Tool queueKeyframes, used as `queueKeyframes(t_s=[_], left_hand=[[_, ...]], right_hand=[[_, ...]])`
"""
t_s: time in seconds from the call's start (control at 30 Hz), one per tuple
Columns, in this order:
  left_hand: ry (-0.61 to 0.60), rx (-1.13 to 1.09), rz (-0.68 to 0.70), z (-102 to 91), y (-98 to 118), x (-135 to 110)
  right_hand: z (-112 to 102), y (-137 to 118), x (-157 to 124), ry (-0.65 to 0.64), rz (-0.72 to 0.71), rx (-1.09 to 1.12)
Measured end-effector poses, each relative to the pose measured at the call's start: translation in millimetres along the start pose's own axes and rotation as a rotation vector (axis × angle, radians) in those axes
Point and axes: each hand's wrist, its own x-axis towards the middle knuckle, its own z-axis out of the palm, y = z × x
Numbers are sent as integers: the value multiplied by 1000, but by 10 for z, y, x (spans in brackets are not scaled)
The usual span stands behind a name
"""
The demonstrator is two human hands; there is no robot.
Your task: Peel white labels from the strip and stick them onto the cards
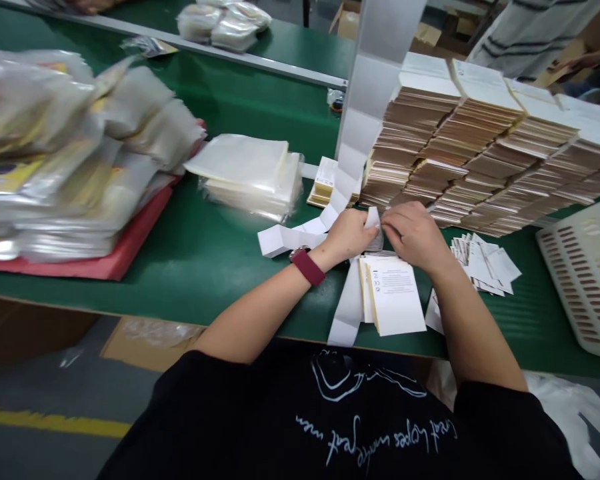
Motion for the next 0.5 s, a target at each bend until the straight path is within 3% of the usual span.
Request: queueKeyframes(t_s=[0.17, 0.5], left_hand=[[-18, 66, 9, 4, -21, -11], [-10, -6, 33, 25, -72, 32]], right_hand=[[27, 0, 24, -59, 11, -37], [105, 15, 2, 50, 44, 12]])
